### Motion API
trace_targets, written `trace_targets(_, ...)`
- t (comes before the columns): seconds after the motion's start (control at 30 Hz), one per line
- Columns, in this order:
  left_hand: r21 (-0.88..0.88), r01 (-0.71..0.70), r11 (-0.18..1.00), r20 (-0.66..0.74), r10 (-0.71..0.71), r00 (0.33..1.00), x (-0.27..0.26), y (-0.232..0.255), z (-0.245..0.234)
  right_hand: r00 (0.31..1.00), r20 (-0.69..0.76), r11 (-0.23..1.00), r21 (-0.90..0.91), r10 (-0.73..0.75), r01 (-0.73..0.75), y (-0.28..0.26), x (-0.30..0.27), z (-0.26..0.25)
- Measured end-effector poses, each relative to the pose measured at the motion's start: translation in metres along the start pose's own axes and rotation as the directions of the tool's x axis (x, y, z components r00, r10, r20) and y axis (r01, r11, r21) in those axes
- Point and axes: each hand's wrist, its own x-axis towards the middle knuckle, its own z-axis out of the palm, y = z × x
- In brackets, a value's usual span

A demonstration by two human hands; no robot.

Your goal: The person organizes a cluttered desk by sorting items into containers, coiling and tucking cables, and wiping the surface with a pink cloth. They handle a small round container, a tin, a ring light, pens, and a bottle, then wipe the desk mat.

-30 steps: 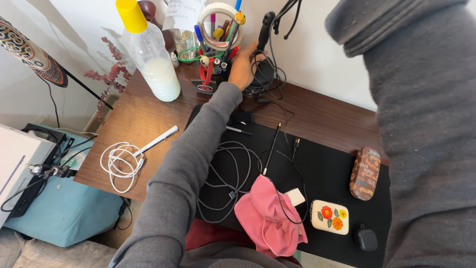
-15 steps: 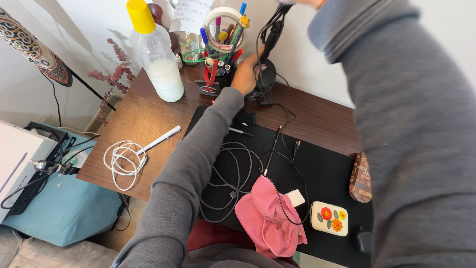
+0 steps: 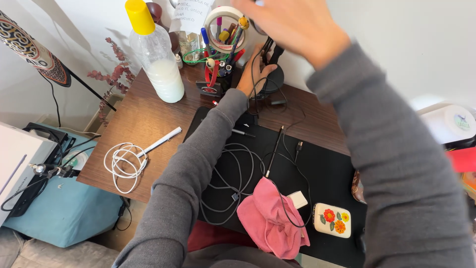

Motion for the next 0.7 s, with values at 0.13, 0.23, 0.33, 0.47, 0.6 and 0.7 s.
trace_targets(0.13,0.053,-0.050,0.997,0.047,0.047,0.998,0.000,0.006,-0.008,0.779,-0.556,0.917,-0.393,-0.289,0.059,0.033,-0.062,0.038)
trace_targets(0.23,-0.004,-0.015,1.000,0.069,0.015,0.997,-0.003,0.005,-0.005,0.750,-0.637,0.980,0.182,0.179,-0.079,0.065,-0.095,0.092)
trace_targets(0.33,0.032,-0.022,0.999,0.027,0.021,0.999,0.002,-0.001,0.001,0.834,-0.307,0.746,0.643,0.459,-0.174,0.081,-0.099,0.121)
trace_targets(0.47,0.209,-0.082,0.975,0.108,0.060,0.992,-0.001,0.003,-0.006,0.926,-0.125,0.595,0.795,0.357,-0.122,0.067,-0.078,0.123)
trace_targets(0.6,0.234,-0.065,0.970,0.015,0.063,0.998,0.003,0.018,-0.006,0.932,-0.146,0.518,0.854,0.331,-0.050,0.068,-0.063,0.133)
trace_targets(0.7,0.300,-0.105,0.948,-0.140,0.153,0.978,0.014,0.008,-0.004,0.906,-0.215,0.528,0.849,0.364,-0.011,0.078,-0.055,0.146)
